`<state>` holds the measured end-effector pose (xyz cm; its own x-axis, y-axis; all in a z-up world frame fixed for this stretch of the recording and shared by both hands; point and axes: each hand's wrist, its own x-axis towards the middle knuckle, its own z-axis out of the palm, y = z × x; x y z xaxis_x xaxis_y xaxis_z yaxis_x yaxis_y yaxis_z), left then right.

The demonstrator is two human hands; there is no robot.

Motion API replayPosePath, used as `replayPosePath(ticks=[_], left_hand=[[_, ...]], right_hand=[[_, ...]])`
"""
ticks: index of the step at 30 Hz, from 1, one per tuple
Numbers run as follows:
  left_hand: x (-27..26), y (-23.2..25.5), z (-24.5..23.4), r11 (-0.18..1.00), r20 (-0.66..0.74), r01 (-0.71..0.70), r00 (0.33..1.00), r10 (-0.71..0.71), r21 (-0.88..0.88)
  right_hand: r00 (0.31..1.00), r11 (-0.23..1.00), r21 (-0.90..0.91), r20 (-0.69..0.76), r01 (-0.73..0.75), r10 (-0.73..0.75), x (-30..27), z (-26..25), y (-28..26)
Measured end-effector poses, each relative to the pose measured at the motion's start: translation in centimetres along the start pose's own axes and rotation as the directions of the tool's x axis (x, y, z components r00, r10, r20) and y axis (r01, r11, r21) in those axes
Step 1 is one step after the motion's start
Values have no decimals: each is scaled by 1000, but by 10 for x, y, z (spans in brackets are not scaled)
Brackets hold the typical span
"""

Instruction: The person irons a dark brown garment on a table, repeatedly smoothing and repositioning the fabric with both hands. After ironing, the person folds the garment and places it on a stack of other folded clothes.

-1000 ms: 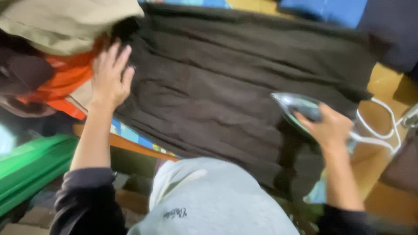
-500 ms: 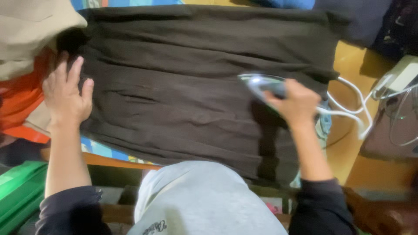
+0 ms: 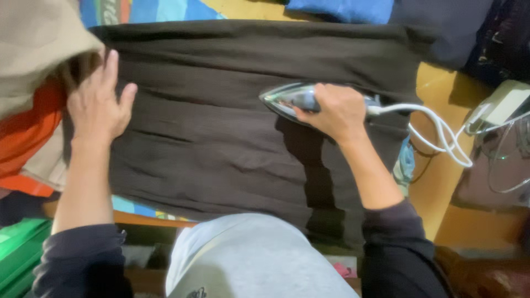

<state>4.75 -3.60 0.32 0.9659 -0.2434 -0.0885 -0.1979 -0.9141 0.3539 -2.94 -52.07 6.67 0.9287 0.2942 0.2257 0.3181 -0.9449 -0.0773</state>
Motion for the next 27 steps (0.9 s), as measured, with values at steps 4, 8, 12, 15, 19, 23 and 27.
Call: replayPosePath(ticks=[4,8,12,15,19,23,27], left_hand=[[-3,-5,3,985,-37,-64,997,71,163],[1,-1,9,989,-8,-10,1000,11,145],[11,26,6,999,19,47,999,-47,-26],[19,85,27,989,-36,-146,989,147,33],[46,157,71,957,73,-287,955,289,-30],[52,164,79,966,49,-250,966,254,-63],[50,164,78,967,42,-243,968,247,-70]], right_hand=[[1000,997,-79,-23,-16,14,-6,6,35],[991,972,-196,21,-127,134,-42,-2,108],[968,959,-196,99,-206,229,-48,-5,117],[992,992,-21,-6,-126,126,-24,-3,75],[998,988,151,-60,-24,33,24,12,9],[999,997,63,-25,-36,38,24,14,20],[995,995,-91,-95,-44,35,-22,11,91]])
